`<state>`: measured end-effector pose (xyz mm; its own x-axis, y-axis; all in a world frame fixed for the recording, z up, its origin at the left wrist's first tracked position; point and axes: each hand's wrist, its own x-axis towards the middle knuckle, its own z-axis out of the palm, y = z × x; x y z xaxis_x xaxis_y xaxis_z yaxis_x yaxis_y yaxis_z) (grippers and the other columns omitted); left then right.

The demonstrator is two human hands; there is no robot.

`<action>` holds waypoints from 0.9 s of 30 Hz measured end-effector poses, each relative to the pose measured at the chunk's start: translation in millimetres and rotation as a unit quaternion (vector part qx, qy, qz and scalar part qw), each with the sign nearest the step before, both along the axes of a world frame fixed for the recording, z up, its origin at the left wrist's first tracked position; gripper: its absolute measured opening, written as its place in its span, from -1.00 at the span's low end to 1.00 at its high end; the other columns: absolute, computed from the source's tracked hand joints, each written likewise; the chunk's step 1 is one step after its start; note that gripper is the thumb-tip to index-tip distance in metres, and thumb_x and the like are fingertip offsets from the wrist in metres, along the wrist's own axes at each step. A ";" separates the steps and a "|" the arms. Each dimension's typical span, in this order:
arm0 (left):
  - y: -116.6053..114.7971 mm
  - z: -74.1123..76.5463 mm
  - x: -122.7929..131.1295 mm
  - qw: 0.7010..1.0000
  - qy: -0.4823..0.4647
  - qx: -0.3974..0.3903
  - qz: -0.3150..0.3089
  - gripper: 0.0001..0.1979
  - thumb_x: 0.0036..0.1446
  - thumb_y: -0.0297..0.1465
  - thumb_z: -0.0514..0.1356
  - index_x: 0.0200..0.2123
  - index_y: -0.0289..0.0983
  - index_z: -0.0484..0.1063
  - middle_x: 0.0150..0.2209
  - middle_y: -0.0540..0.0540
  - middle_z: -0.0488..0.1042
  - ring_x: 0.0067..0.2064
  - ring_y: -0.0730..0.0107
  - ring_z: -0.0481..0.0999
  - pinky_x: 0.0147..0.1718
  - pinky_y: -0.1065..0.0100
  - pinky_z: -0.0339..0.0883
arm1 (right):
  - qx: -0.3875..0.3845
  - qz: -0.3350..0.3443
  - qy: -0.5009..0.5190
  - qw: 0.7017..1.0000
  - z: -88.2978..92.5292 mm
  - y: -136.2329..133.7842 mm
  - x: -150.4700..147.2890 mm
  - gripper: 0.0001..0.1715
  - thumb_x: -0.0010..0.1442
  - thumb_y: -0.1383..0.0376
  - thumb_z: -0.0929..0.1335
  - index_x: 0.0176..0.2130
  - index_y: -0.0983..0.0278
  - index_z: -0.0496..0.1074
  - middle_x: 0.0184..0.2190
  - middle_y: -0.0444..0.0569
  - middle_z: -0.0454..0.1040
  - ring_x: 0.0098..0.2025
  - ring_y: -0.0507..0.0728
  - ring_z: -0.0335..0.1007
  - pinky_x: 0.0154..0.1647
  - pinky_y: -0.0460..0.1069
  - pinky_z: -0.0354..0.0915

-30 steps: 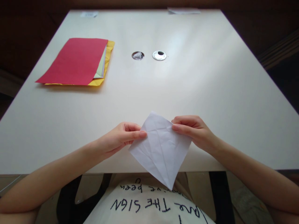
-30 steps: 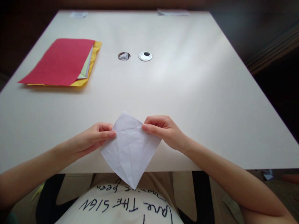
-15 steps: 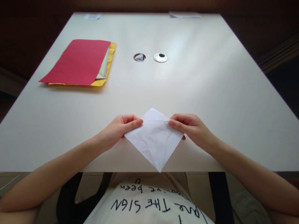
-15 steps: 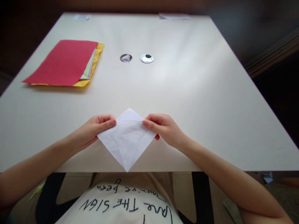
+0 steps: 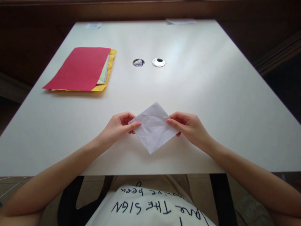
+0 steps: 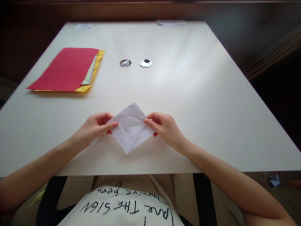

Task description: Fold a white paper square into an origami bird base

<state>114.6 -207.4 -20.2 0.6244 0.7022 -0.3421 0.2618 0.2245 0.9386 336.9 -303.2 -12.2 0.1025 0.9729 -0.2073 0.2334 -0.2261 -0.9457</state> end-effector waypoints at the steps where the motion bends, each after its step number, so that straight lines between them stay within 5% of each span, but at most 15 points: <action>1: -1.0 -0.1 0.8 0.999 0.013 0.051 0.003 -0.73 -0.03 -0.26 0.28 -0.31 -0.28 0.34 -0.52 0.08 0.32 -0.48 0.55 0.33 -0.49 0.52 0.22 | 0.012 0.000 -0.050 0.999 -2.1 -0.1 -1.4 -0.70 0.12 0.10 0.32 -0.30 0.29 0.41 -0.62 -0.20 0.26 -0.57 -0.04 0.16 -0.61 -0.15 0.15; 5: -7.2 -1.4 3.9 0.963 0.102 0.248 -0.034 -0.66 0.11 -0.35 0.15 -0.02 -0.19 0.23 -0.54 0.13 0.18 -0.52 0.56 0.23 -0.50 0.51 0.15 | 0.063 0.027 -0.270 0.960 -11.8 0.2 -6.8 -0.66 0.20 0.23 0.26 -0.03 0.28 0.29 -0.67 -0.26 0.24 -0.61 -0.03 0.11 -0.53 -0.13 0.10; 12: -10.2 -10.0 4.1 0.818 0.232 0.495 -0.176 -0.64 0.18 -0.49 -0.03 0.03 -0.20 0.31 -0.34 -0.06 0.37 -0.33 0.37 0.35 -0.33 0.35 0.26 | 0.124 0.100 -0.512 0.844 -19.3 -0.3 -9.7 -0.74 0.27 0.24 0.18 -0.10 0.23 0.35 -0.50 -0.11 0.45 -0.50 0.04 0.29 -0.54 -0.10 -0.01; 16: -7.6 -13.3 5.2 0.753 0.234 0.600 -0.131 -0.62 0.13 -0.52 0.05 0.03 -0.26 0.32 -0.06 -0.23 0.35 -0.05 0.14 0.35 -0.14 0.15 0.29 | 0.227 0.112 -0.574 0.779 -19.3 0.5 -8.6 -0.76 0.25 0.34 0.20 -0.16 0.29 0.40 -0.42 -0.01 0.44 -0.36 0.12 0.31 -0.41 -0.02 0.16; 18: -6.4 -14.7 6.0 0.743 0.189 0.621 -0.160 -0.60 0.16 -0.56 0.01 0.07 -0.27 0.27 0.13 -0.24 0.23 0.13 0.14 0.23 0.03 0.10 0.20 | 0.288 0.146 -0.567 0.758 -21.1 1.3 -8.0 -0.71 0.25 0.41 0.17 -0.10 0.31 0.38 -0.26 0.06 0.44 -0.21 0.16 0.31 -0.25 0.04 0.25; 21: -4.7 -16.2 5.6 0.743 0.128 0.606 -0.252 -0.61 0.24 -0.55 -0.07 0.12 -0.28 0.20 0.16 -0.17 0.26 0.18 0.28 0.21 0.11 0.17 0.17 | 0.331 0.214 -0.531 0.750 -24.5 1.1 -6.9 -0.64 0.27 0.45 0.12 0.00 0.37 0.32 -0.07 0.11 0.39 -0.02 0.18 0.26 -0.10 0.08 0.31; 27: -3.9 -12.3 -0.4 0.728 0.141 0.595 -0.309 -0.62 0.27 -0.50 -0.09 0.13 -0.28 0.20 0.16 -0.13 0.25 0.20 0.27 0.20 0.11 0.19 0.21 | 0.304 0.253 -0.522 0.756 -21.9 -7.3 -4.3 -0.59 0.25 0.47 0.14 0.07 0.47 0.28 0.04 0.14 0.36 0.10 0.19 0.23 0.05 0.08 0.31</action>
<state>114.2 -211.3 -32.5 0.9696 0.2216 0.1036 0.1884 -0.9467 0.2611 332.6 -310.6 -34.1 -0.5158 0.8251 0.2307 0.8352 0.5443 -0.0792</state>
